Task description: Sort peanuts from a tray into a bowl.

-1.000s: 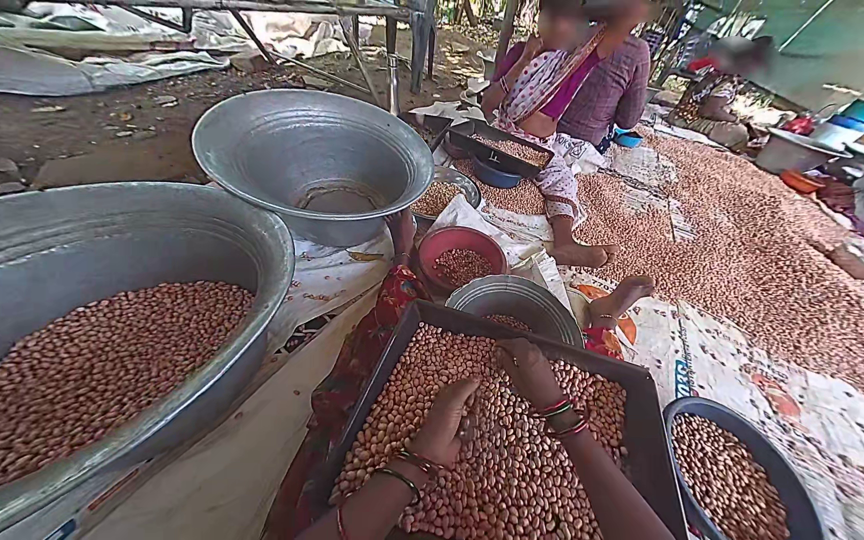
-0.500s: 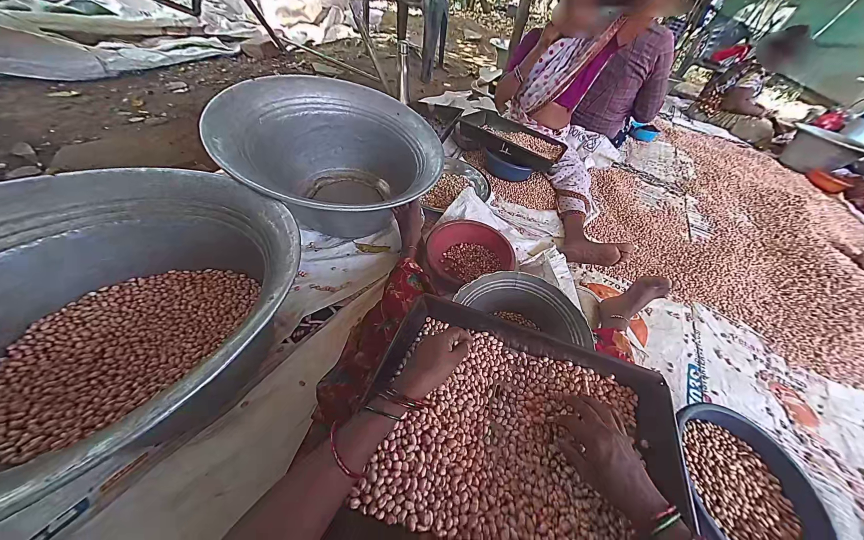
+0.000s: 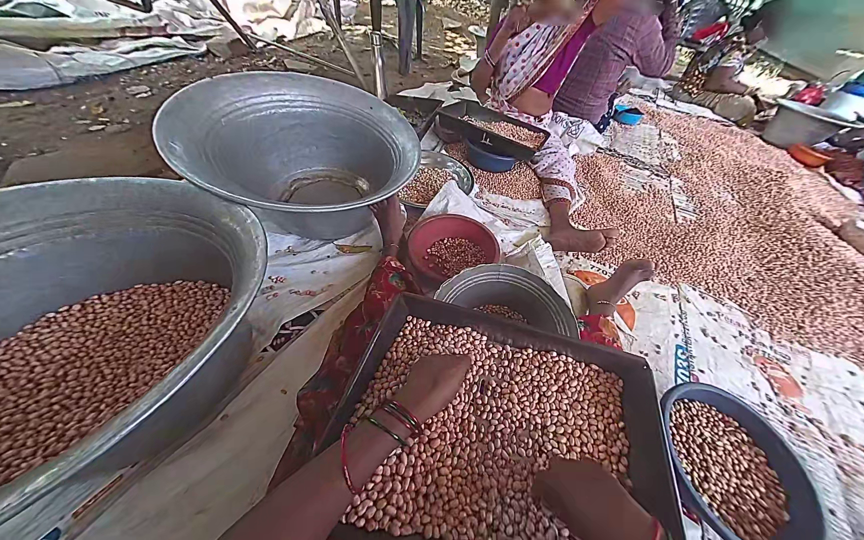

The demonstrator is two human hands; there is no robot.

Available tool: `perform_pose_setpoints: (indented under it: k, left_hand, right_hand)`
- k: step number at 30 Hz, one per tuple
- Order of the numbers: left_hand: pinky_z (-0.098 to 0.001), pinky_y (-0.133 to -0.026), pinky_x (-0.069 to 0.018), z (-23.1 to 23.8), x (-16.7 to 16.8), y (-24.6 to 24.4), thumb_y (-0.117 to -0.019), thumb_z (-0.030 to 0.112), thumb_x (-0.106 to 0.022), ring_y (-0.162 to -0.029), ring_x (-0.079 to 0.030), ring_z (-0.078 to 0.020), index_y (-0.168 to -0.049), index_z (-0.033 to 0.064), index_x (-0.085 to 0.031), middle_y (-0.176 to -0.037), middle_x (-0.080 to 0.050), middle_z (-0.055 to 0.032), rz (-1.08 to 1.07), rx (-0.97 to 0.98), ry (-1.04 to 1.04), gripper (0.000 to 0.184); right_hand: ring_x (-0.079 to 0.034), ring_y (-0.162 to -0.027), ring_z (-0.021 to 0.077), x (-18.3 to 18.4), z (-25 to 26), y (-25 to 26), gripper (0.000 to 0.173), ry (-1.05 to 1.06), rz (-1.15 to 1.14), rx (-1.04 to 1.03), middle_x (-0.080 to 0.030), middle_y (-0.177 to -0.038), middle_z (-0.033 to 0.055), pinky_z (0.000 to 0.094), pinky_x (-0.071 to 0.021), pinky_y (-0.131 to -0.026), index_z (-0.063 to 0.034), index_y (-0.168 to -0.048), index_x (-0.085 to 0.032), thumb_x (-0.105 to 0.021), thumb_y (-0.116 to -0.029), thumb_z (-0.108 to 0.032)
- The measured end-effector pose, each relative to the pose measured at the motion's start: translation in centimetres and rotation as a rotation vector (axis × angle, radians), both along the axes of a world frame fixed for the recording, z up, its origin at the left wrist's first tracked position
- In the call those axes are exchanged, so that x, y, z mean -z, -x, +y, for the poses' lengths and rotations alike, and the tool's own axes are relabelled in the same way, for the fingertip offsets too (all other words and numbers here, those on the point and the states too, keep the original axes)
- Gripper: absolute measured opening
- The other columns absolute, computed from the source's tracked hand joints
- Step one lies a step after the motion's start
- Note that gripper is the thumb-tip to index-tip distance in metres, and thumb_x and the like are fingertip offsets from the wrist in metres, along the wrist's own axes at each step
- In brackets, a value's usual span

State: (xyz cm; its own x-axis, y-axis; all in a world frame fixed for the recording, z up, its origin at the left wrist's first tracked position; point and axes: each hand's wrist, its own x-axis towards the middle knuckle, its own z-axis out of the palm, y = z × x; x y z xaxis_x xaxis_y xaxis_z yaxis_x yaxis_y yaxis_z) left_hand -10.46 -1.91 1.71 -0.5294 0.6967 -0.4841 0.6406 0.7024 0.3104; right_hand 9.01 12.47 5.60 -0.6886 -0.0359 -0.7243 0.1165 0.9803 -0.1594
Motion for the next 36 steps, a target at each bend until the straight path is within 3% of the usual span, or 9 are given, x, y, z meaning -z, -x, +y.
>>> perform_pose_setpoints:
  k: [8, 13, 17, 19, 23, 27, 31, 34, 36]
  left_hand:
    - [-0.0586, -0.099, -0.0475, -0.2, 0.0, -0.8, -0.1129, 0.023, -0.037, -0.115, -0.066, -0.0431, -0.139, 0.0022, -0.057, -0.120, -0.068, -0.0264, -0.124, -0.124, -0.214, 0.039]
    - [-0.0371, -0.074, -0.0456, -1.9, -0.1, -1.1, -0.1085, 0.021, -0.052, -0.077, -0.054, -0.0163, -0.121, 0.0040, -0.067, -0.095, -0.065, -0.0097, -0.433, -0.184, -0.388, 0.027]
    - [-0.0344, -0.082, -0.0505, -1.3, -3.3, 2.0, -0.1080, 0.015, -0.050, -0.091, -0.062, -0.0173, -0.146, 0.0020, -0.053, -0.123, -0.066, -0.0166, -0.313, -0.491, -0.800, 0.040]
    - [-0.0186, -0.052, -0.0386, -0.5, -4.8, 4.0, -0.1058, 0.012, -0.055, -0.059, -0.047, -0.0040, -0.146, 0.0040, -0.052, -0.094, -0.062, -0.0064, -0.340, -0.670, -1.160, 0.041]
    - [-0.0106, -0.037, -0.0305, -0.1, -6.4, 2.6, -0.1098, 0.008, -0.041, -0.038, -0.036, 0.0027, -0.103, 0.0070, -0.060, -0.053, -0.044, 0.0067, -0.917, -0.986, -1.612, 0.019]
    - [-0.0099, -0.036, -0.0344, -3.4, -3.0, -0.3, -0.1127, 0.024, -0.029, -0.038, -0.041, 0.0026, -0.096, 0.0111, -0.056, -0.060, -0.052, 0.0067, -1.190, -1.218, -1.522, 0.034]
    - [-0.0094, -0.036, -0.0311, -6.7, -1.4, -2.7, -0.1131, 0.022, -0.029, -0.038, -0.037, 0.0040, -0.077, 0.0165, -0.048, -0.055, -0.047, 0.0092, -1.061, -1.236, -1.361, 0.041]
    - [-0.0103, -0.044, -0.0343, -9.0, 0.1, -4.4, -0.1069, 0.010, -0.041, -0.044, -0.039, 0.0061, -0.084, 0.0121, -0.059, -0.055, -0.046, 0.0134, -0.620, -0.832, -1.119, 0.029]
    - [-0.0199, -0.061, -0.0444, -10.2, 0.4, -5.4, -0.1052, 0.015, -0.051, -0.062, -0.051, -0.0021, -0.107, 0.0032, -0.070, -0.078, -0.062, 0.0022, -0.359, -0.476, -0.781, 0.023]
  right_hand:
    - [-0.072, -0.099, 0.0456, -0.5, 4.4, -0.7, 0.025, -0.082, 0.643, 0.379, -0.074, -0.104, 0.0259, 0.0617, -0.0540, -0.086, 0.0019, -0.111, -0.075, -0.054, -0.1032, -0.007]
    - [-0.073, -0.097, 0.0443, 0.5, 3.1, 0.8, 0.024, 0.032, 0.624, 0.306, -0.074, -0.104, 0.0250, 0.0606, -0.0556, -0.083, 0.0023, -0.111, -0.075, -0.055, -0.1022, -0.008]
    - [-0.072, -0.100, 0.0457, 0.5, 2.2, 1.2, 0.025, 0.080, 0.558, 0.298, -0.073, -0.109, 0.0265, 0.0623, -0.0542, -0.086, 0.0027, -0.114, -0.074, -0.055, -0.1034, -0.009]
    - [-0.074, -0.091, 0.0447, 1.5, 2.1, 0.6, 0.019, 0.097, 0.783, 0.291, -0.075, -0.098, 0.0256, 0.0618, -0.0571, -0.079, 0.0036, -0.105, -0.077, -0.060, -0.0981, -0.003]
    - [-0.075, -0.083, 0.0393, 2.4, 3.1, 1.5, 0.016, 0.125, 1.137, 0.198, -0.075, -0.088, 0.0211, 0.0548, -0.0598, -0.075, 0.0047, -0.097, -0.077, -0.063, -0.0897, 0.001]
    - [-0.072, -0.099, 0.0435, 2.5, 3.5, 5.6, 0.024, 0.202, 1.210, 0.281, -0.074, -0.103, 0.0251, 0.0553, -0.0557, -0.088, 0.0075, -0.106, -0.074, -0.056, -0.0961, -0.004]
    - [-0.065, -0.119, 0.0402, 3.7, 1.6, 12.3, 0.030, 0.345, 1.014, 0.360, -0.070, -0.122, 0.0259, 0.0504, -0.0485, -0.104, 0.0067, -0.119, -0.071, -0.051, -0.1047, -0.010]
    - [-0.061, -0.124, 0.0452, 7.6, -3.3, 14.0, 0.031, 0.419, 0.980, 0.209, -0.067, -0.128, 0.0264, 0.0608, -0.0440, -0.106, 0.0011, -0.122, -0.073, -0.057, -0.1010, -0.014]
    - [-0.064, -0.120, 0.0466, 9.9, -5.7, 12.2, 0.025, 0.430, 1.012, 0.012, -0.070, -0.123, 0.0248, 0.0661, -0.0456, -0.100, -0.0043, -0.112, -0.078, -0.062, -0.0980, -0.017]
